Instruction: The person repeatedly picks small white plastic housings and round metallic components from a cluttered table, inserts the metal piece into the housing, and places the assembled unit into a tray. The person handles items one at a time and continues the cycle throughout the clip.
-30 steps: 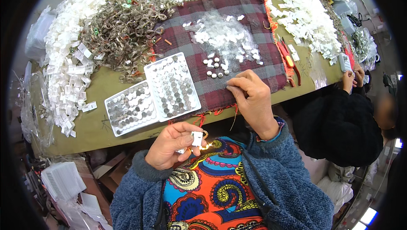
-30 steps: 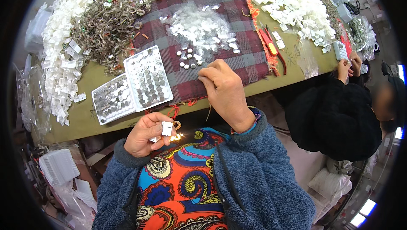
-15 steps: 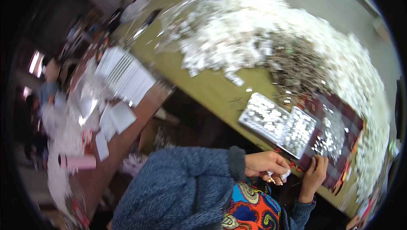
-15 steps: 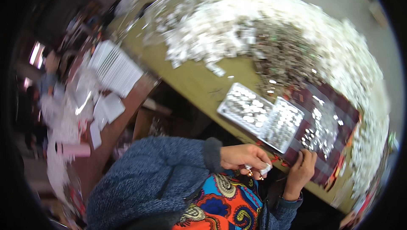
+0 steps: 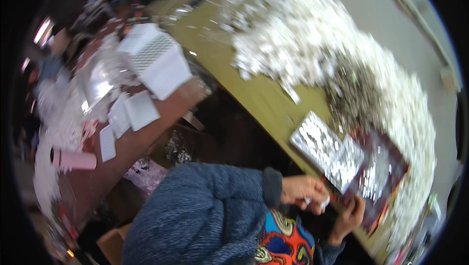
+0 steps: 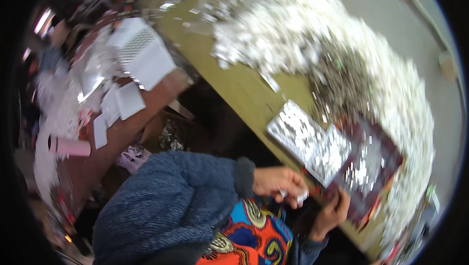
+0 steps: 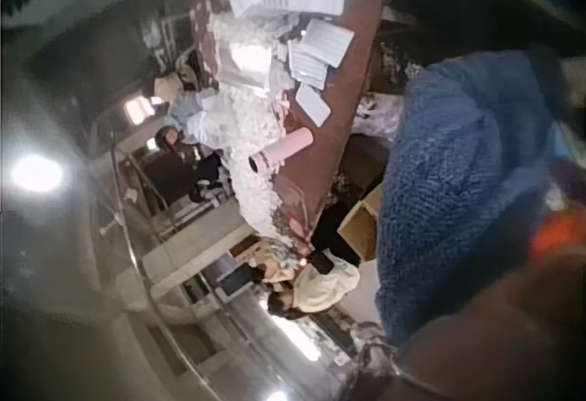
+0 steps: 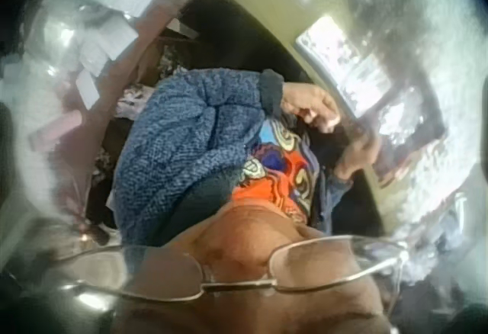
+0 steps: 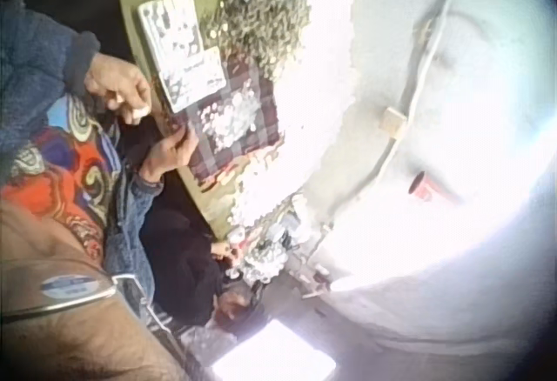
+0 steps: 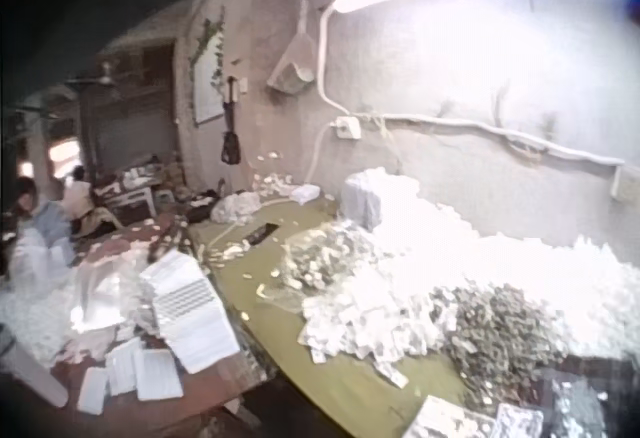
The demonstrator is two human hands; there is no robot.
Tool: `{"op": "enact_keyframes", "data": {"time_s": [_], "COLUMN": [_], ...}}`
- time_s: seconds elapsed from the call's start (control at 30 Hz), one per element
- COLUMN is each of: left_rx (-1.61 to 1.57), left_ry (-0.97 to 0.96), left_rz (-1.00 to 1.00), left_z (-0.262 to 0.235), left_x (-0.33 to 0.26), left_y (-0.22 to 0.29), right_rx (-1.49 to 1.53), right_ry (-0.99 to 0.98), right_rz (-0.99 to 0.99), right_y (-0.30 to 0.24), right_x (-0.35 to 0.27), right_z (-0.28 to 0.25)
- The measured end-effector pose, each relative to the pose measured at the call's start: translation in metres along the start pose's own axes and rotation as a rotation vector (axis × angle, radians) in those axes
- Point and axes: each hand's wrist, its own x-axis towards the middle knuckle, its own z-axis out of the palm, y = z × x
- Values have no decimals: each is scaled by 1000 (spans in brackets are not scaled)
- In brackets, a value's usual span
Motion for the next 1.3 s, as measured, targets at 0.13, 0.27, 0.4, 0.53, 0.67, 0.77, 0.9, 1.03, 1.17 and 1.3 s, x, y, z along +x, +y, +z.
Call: {"op": "enact_keyframes", "data": {"time_s": [0.13,0.27,0.4,0.53,0.67,0.77,0.9,1.03,1.17,1.3], "left_rx": [-31,-38,-63,-52,-43,-36,28,308,133,115], "left_ry": [5,102,20,14,23,49,91,181,192,178], "left_rz": [44,89,115,120,124,111,108,108,126,152], "left_z": [-3,2,4,6,7,9,12,18,15,20], "left_x": [-5,-10,-8,-3,-1,1,1,-1,-4,-7], "left_y": [1,2,5,1,0,-2,-2,-6,-5,-3], "right_rx": [68,298,363,339,303,291,236,134,317,358], "right_ry": [-17,-84,-74,-102,-171,-210,-336,-493,-344,-335], "right_rz": [6,-34,-122,-290,-302,-293,-325,-350,-25,69], "right_y": [-26,-42,-50,-49,-42,-40,-41,-43,-49,-49], "right_x": [-12,-24,-18,-10,-10,-10,-5,-4,-16,-20], "right_z": [5,9,11,12,9,7,-1,-8,-2,-3]}}
